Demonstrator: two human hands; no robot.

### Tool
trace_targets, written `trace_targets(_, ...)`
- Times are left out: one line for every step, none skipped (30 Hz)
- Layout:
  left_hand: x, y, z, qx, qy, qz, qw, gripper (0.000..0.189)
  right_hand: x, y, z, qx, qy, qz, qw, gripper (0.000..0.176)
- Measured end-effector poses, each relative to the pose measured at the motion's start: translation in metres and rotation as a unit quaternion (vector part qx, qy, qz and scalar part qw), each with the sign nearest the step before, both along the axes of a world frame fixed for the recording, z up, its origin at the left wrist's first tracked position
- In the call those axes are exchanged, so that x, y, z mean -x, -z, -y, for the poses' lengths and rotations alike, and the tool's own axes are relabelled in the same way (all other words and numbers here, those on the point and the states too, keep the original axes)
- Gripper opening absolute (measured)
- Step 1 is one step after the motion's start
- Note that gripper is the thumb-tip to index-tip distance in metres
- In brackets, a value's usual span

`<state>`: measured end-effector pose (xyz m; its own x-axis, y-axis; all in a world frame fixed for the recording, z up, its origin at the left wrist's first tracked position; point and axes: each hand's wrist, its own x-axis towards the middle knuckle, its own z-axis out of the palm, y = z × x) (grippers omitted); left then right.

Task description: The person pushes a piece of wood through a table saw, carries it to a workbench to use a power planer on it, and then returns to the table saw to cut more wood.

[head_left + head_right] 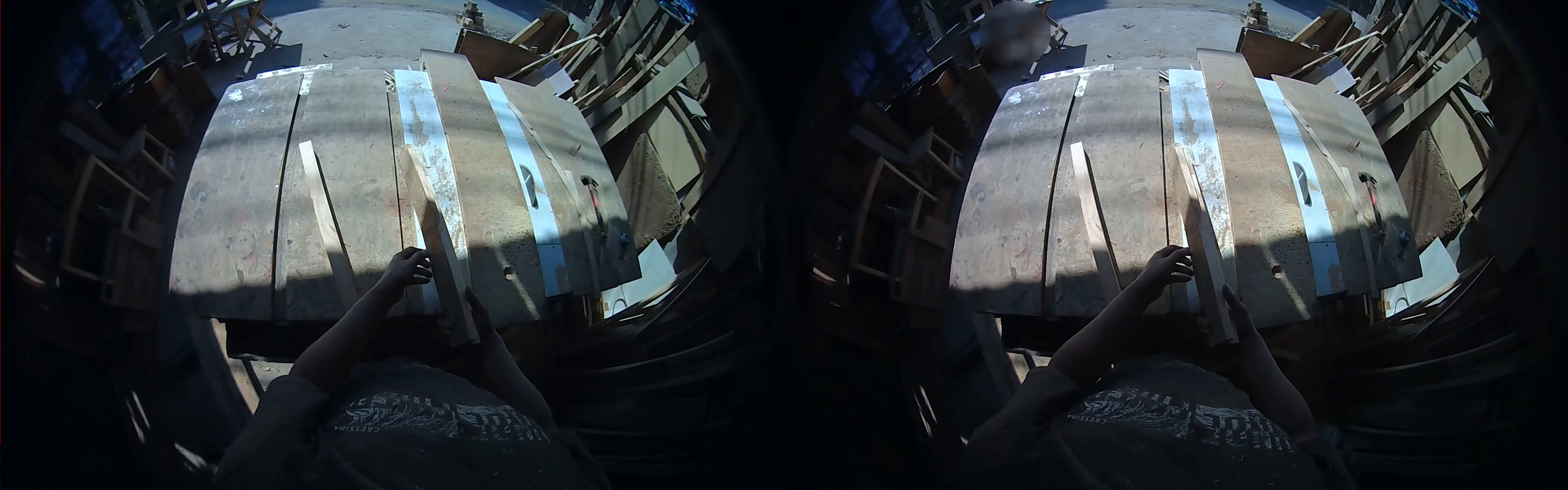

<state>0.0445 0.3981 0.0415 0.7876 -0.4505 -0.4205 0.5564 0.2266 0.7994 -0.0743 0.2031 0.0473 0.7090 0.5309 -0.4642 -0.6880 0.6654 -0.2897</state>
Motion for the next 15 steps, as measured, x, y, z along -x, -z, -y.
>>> trace_targets(0.001, 0.0, 0.0, 0.001, 0.0, 0.0, 1.0, 0.028, 0.001, 0.0, 0.001, 0.011, -0.008, -0.013, 1.0, 0.058)
trace_targets(0.001, 0.001, 0.0, -0.004, 0.0, -0.001, 1.0, 0.029, 0.002, 0.0, 0.001, 0.023, -0.016, -0.026, 0.999, 0.056)
trace_targets(0.001, 0.0, -0.001, -0.008, 0.0, -0.001, 1.0, 0.029, 0.001, -0.007, -0.001, 0.024, -0.016, -0.025, 0.999, 0.056)
trace_targets(0.002, 0.0, -0.002, -0.008, 0.0, 0.001, 1.0, 0.029, 0.003, -0.013, -0.004, 0.169, -0.024, 0.028, 0.985, 0.055)
trace_targets(0.004, 0.0, -0.003, -0.012, -0.014, 0.001, 1.0, 0.03, 0.004, -0.02, -0.008, 0.309, -0.032, 0.08, 0.947, 0.056)
trace_targets(0.004, 0.0, -0.005, -0.015, -0.028, 0.002, 0.999, 0.03, 0.005, -0.022, -0.014, 0.31, -0.032, 0.082, 0.947, 0.056)
trace_targets(0.001, 0.002, -0.008, -0.015, -0.029, 0.004, 0.999, 0.03, 0.007, -0.024, -0.021, 0.411, -0.02, 0.144, 0.9, 0.059)
trace_targets(-0.004, 0.006, -0.012, -0.045, -0.069, 0.029, 0.996, 0.03, 0.008, -0.028, -0.027, 0.505, -0.007, 0.204, 0.839, 0.063)
trace_targets(-0.009, 0.011, -0.018, -0.075, -0.11, 0.054, 0.99, 0.029, 0.011, -0.049, -0.036, 0.493, -0.018, 0.192, 0.848, 0.071)
trace_targets(-0.016, 0.017, -0.027, -0.129, -0.16, 0.126, 0.971, 0.028, 0.011, -0.051, -0.041, 0.493, -0.018, 0.195, 0.848, 0.071)
trace_targets(-0.024, 0.022, -0.04, -0.181, -0.208, 0.197, 0.941, 0.028, 0.015, -0.05, -0.045, 0.537, -0.013, 0.203, 0.819, 0.072)
trace_targets(-0.03, 0.027, -0.054, -0.274, -0.271, 0.309, 0.87, 0.027, 0.019, -0.048, -0.047, 0.579, -0.008, 0.21, 0.788, 0.073)
trace_targets(-0.037, 0.025, -0.068, -0.31, -0.317, 0.338, 0.83, 0.027, 0.019, -0.04, -0.044, 0.553, -0.012, 0.224, 0.803, 0.075)
trace_targets(-0.039, 0.025, -0.083, -0.385, -0.344, 0.361, 0.777, 0.028, 0.019, -0.028, -0.041, 0.553, -0.012, 0.228, 0.802, 0.075)
trace_targets(-0.042, 0.025, -0.095, -0.461, -0.365, 0.384, 0.712, 0.031, 0.019, -0.013, -0.038, 0.558, -0.001, 0.24, 0.794, 0.072)
